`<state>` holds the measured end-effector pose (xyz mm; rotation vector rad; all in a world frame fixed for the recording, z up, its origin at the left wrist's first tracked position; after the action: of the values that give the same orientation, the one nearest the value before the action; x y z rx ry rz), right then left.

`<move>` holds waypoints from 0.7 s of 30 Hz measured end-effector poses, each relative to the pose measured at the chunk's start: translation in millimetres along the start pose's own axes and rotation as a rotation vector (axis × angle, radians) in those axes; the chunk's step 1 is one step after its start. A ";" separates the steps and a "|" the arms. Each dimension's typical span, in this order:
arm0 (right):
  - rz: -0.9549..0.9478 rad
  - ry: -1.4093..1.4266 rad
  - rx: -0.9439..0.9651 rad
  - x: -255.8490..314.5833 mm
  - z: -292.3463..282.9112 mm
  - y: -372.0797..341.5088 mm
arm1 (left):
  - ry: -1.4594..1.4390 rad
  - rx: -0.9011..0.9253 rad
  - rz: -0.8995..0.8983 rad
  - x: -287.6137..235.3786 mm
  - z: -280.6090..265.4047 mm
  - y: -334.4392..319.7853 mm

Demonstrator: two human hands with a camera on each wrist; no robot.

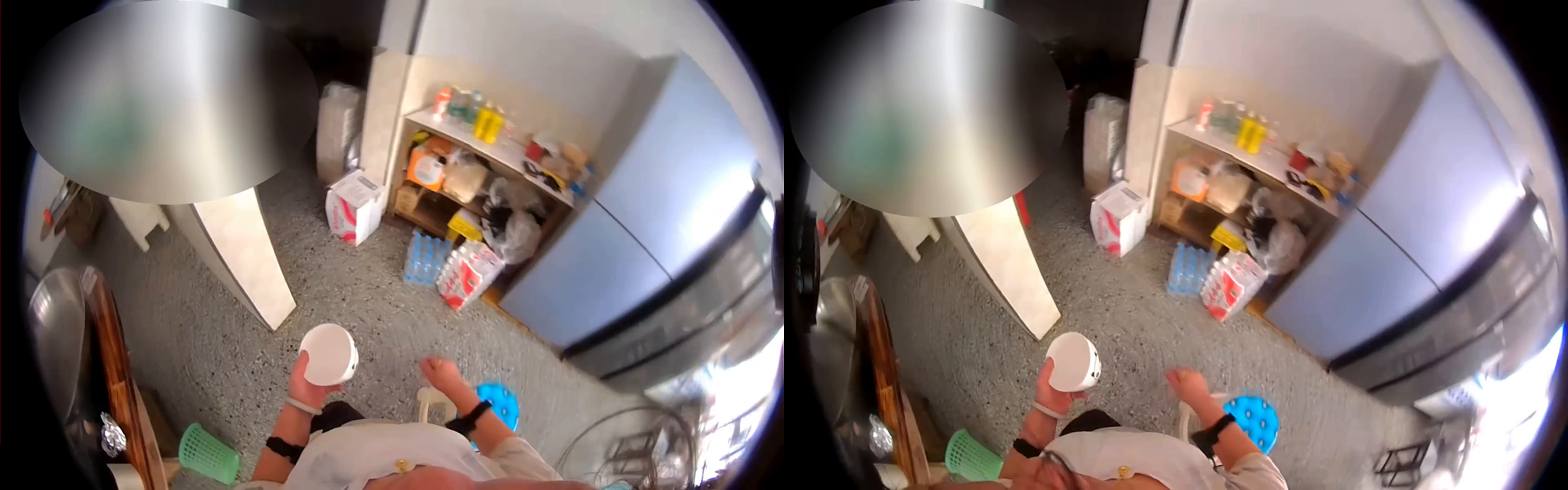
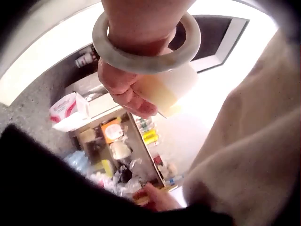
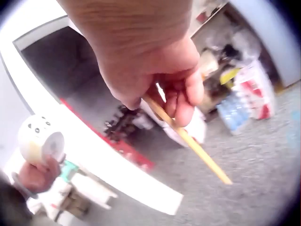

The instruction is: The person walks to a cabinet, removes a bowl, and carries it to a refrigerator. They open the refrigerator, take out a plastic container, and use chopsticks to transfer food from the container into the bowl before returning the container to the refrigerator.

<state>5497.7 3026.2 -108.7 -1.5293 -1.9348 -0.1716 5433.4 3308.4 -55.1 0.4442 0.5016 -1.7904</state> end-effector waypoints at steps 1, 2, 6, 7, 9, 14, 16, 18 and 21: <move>-0.210 0.126 -0.057 38.4 -21.5 48.0 | -0.021 0.033 0.030 -14.5 -3.4 26.8; -0.260 0.418 0.025 60.6 -28.4 99.5 | -0.039 0.073 0.057 -31.1 -4.8 55.6; -0.293 1.078 0.278 166.8 -63.9 232.9 | -0.014 -0.029 0.231 -97.8 -36.1 181.3; -0.304 1.134 0.317 178.6 -70.3 263.5 | -0.007 0.011 0.164 -114.9 -25.0 215.9; -0.275 1.305 0.390 175.8 -90.6 351.5 | -0.032 0.259 0.114 -162.9 24.7 318.3; -0.381 0.937 0.526 172.9 -147.6 450.2 | -0.006 0.067 0.096 -215.6 -42.6 464.1; -0.213 0.770 0.543 112.8 -136.4 512.1 | -0.004 -0.045 0.147 -250.8 -72.1 516.3; -0.273 0.621 0.428 18.3 -110.7 578.7 | -0.032 -0.019 0.166 -274.1 -100.7 559.4; 0.164 -0.192 0.732 -143.7 -25.3 616.4 | -0.067 -0.246 0.311 -341.9 -125.8 612.6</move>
<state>6081.7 3086.3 -346.7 -1.2098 -1.7120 0.7028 6119.0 3502.6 -43.2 0.2728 0.5647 -1.4192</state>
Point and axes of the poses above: each hand's wrist, its own y-axis towards the middle knuckle, its own z-axis out of the palm, x = y × z, the point moved 10 cm from there along y, towards the middle knuckle, and after that the axes turned 15 degrees about x, right-handed, at the moved point
